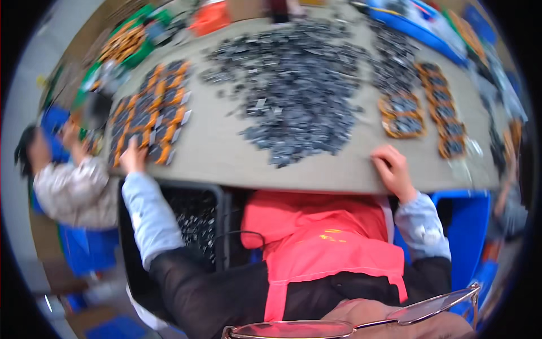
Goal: Assembling small plastic toy car parts onto yellow car bases at a factory workstation.
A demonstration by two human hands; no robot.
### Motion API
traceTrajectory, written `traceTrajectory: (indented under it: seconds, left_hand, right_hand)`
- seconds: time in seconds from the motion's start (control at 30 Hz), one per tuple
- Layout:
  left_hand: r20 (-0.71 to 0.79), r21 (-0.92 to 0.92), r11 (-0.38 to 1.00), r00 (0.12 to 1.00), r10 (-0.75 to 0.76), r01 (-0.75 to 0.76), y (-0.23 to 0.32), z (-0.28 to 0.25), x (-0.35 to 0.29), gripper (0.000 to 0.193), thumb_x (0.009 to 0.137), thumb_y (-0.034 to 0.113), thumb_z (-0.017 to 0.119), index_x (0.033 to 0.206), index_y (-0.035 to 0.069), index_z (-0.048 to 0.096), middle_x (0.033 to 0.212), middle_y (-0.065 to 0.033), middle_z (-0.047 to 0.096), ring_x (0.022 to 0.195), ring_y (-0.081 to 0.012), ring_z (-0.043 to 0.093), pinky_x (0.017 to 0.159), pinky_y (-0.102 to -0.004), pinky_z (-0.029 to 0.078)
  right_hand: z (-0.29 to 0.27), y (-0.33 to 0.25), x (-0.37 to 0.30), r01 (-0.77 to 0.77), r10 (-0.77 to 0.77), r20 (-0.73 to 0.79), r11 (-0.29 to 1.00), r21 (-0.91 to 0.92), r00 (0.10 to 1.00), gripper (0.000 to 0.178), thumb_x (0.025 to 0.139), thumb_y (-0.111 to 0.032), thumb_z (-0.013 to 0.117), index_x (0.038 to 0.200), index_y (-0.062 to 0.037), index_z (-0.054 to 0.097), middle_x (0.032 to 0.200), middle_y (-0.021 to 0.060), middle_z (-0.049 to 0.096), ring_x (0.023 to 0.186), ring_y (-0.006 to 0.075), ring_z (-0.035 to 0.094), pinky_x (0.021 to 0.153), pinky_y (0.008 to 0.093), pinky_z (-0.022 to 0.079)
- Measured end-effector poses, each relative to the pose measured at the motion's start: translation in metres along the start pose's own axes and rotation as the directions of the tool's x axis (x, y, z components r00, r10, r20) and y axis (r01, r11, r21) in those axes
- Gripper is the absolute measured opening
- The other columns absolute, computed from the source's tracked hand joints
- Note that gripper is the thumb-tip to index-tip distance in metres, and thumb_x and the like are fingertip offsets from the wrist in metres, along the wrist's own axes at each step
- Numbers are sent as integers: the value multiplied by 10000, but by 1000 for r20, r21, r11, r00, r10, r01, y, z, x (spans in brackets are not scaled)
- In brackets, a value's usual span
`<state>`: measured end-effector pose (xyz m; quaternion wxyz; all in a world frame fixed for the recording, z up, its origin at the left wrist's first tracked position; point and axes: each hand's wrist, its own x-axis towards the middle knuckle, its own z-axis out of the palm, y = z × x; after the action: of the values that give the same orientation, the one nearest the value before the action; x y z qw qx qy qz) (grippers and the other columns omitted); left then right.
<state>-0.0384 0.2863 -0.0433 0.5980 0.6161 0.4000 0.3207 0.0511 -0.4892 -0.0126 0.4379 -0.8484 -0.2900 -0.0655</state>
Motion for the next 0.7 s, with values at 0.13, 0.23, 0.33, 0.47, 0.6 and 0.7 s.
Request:
traceTrajectory:
  seconds: [0.13,0.23,0.33,0.47,0.6,0.7]
  left_hand:
    - [-345,378,813,748,568,-443,0,-3,-2,381,954,309,718,898,-61,649,790,-96,673,630,-159,600,548,-318,501]
    - [-49,511,641,725,687,-573,34,78,-84,336,960,233,707,1096,-64,629,971,-106,664,854,-171,616,763,-320,520]
    - [281,221,643,680,678,-733,52,157,-194,161,980,136,658,1079,8,652,989,-63,630,898,-152,579,799,-295,488]
    - [777,-68,472,250,577,-879,66,239,-341,124,882,29,703,1002,54,689,992,-88,652,911,-220,624,770,-320,493]
    - [844,-201,431,69,533,-879,41,296,-403,103,820,19,729,919,44,724,937,-110,644,911,-293,609,792,-385,497]
    - [846,-216,361,10,532,-907,29,335,-421,81,829,81,739,909,70,733,896,-78,617,853,-294,579,750,-396,473]
  right_hand:
    - [-41,12,4,112,-171,-164,942,-318,972,267,839,18,673,1100,-41,673,1115,144,648,1077,346,619,921,419,498]
    - [-93,33,1,-43,-55,-142,796,-604,988,498,846,-97,729,1325,-100,596,1387,126,554,1317,362,492,1085,470,394]
    - [-107,68,-7,-42,87,27,703,-710,996,654,848,-227,755,1449,-157,507,1532,108,445,1440,369,369,1132,489,348]
    - [-103,54,-10,-19,51,22,677,-735,998,621,817,-229,776,1390,-143,553,1456,132,498,1369,376,438,1110,486,361]
    - [-90,13,-12,-49,112,71,812,-581,991,480,747,-195,811,1178,-89,629,1236,156,567,1177,359,543,1031,481,411]
    - [-84,-6,-26,-21,85,125,898,-439,989,484,710,-118,825,1146,-69,622,1233,153,574,1180,362,546,996,436,459]
